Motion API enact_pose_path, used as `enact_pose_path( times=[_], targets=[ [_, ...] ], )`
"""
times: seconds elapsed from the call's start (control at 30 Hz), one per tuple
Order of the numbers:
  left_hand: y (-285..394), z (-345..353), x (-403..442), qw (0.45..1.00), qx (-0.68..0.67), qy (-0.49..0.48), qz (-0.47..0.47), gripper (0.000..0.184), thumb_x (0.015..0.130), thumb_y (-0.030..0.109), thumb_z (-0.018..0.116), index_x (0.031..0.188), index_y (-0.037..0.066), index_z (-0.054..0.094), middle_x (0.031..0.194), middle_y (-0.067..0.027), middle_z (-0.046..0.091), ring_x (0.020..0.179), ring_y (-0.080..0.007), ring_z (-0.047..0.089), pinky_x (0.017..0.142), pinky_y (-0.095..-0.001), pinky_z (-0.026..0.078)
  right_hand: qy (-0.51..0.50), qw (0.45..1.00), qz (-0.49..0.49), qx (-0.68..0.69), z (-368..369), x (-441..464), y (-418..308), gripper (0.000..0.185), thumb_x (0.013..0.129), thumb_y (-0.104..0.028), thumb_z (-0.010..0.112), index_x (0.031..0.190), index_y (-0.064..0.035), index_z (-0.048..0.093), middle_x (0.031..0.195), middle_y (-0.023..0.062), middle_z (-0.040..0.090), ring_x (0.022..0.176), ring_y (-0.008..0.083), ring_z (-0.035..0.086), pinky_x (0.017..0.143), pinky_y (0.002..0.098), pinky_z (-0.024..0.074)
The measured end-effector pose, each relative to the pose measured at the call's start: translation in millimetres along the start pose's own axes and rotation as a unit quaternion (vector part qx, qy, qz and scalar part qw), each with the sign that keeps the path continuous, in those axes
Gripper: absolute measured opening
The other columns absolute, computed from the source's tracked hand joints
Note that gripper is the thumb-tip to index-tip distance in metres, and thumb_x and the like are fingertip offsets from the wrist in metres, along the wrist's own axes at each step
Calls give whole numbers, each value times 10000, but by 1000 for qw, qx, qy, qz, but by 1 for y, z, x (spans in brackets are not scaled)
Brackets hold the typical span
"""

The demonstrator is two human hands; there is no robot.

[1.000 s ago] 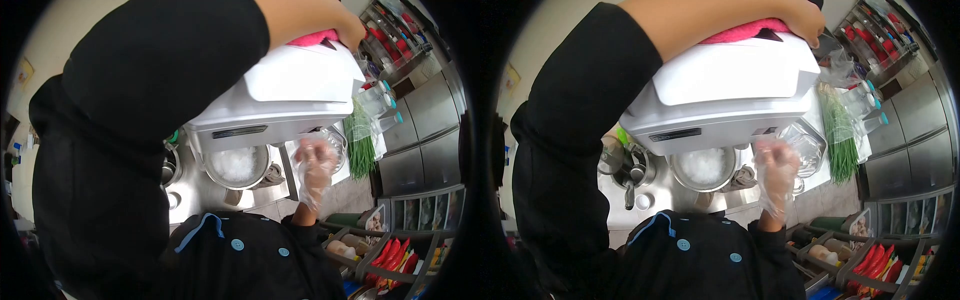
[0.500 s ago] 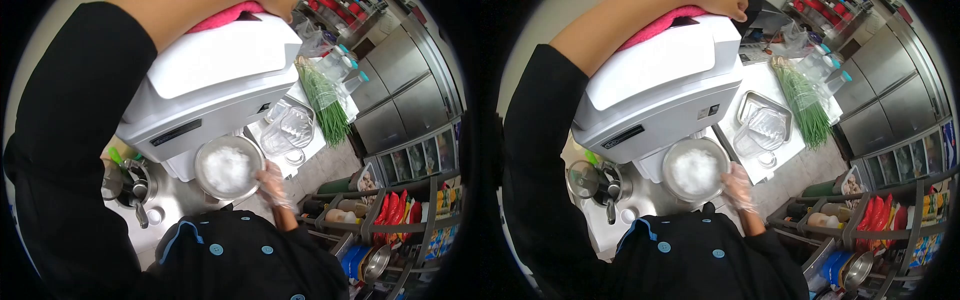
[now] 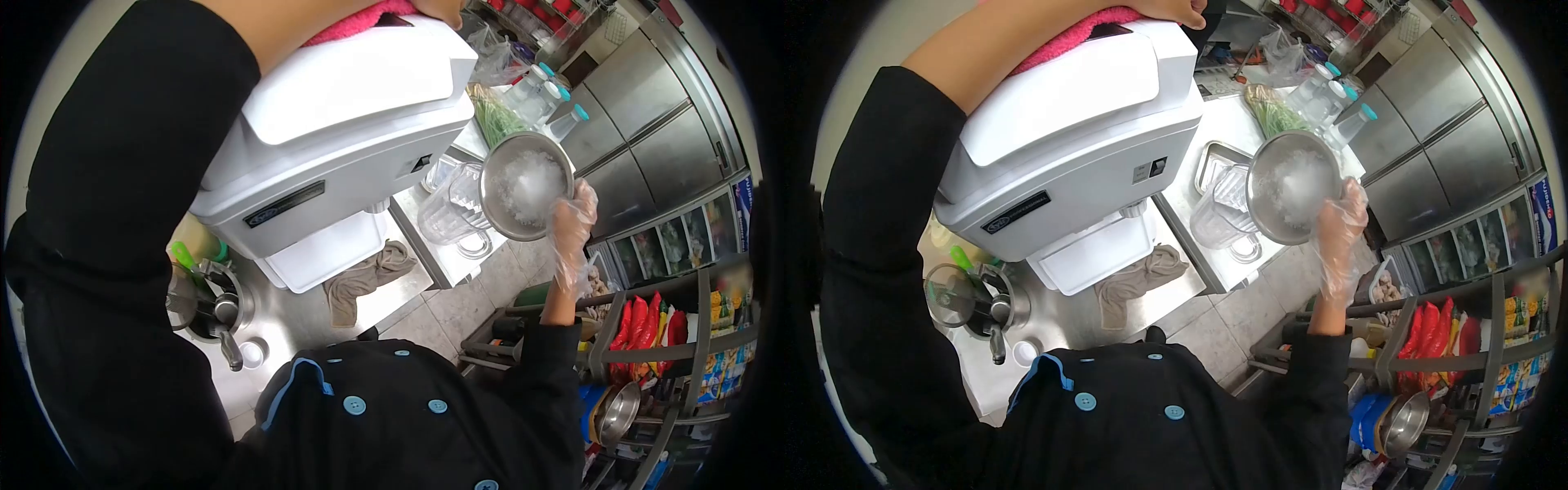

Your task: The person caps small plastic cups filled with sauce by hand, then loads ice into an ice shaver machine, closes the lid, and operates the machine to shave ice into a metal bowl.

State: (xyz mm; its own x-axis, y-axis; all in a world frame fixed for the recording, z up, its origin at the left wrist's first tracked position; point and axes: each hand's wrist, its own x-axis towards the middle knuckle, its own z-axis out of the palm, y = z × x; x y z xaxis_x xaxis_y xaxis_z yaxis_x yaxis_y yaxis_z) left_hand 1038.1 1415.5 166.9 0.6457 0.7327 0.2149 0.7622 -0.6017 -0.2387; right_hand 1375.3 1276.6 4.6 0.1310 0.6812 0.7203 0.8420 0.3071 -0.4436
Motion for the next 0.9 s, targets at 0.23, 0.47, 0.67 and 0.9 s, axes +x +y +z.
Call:
enact_pose_path(
  times=[0.23, 0.47, 0.67, 0.9],
  targets=[
    [-3, 2, 2, 1000, 8, 5, 12, 360, 730, 372, 578, 837, 44, 680, 829, -192, 641, 817, -346, 613, 736, -413, 472, -44, 999, -7, 29, 7, -1, -8, 227, 674, 17, 494, 895, 25, 548, 783, 82, 517, 722, 171, 497, 696, 262, 416],
    [-2, 2, 1, 1000, 9, 0, 12, 364, 732, 378, 576, 838, 46, 682, 834, -190, 641, 820, -347, 611, 739, -413, 471, -32, 998, -15, 45, 5, 6, 6, 210, 692, 16, 503, 895, 56, 539, 791, 100, 525, 736, 177, 512, 718, 271, 424],
    [-3, 1, 0, 1000, 7, 3, 26, 361, 736, 381, 571, 843, 55, 685, 844, -186, 643, 833, -346, 609, 749, -412, 468, -11, 1000, 15, 11, 6, 8, 0, 249, 701, -14, 527, 934, 72, 548, 818, 118, 565, 760, 198, 535, 746, 297, 432],
    [-6, 5, 4, 999, 18, 4, 28, 363, 738, 385, 566, 842, 59, 686, 850, -183, 643, 838, -349, 607, 750, -410, 468, -56, 998, 38, 3, 3, 12, 12, 255, 698, -20, 537, 926, 96, 546, 827, 121, 574, 739, 212, 541, 740, 317, 444]
  ],
)
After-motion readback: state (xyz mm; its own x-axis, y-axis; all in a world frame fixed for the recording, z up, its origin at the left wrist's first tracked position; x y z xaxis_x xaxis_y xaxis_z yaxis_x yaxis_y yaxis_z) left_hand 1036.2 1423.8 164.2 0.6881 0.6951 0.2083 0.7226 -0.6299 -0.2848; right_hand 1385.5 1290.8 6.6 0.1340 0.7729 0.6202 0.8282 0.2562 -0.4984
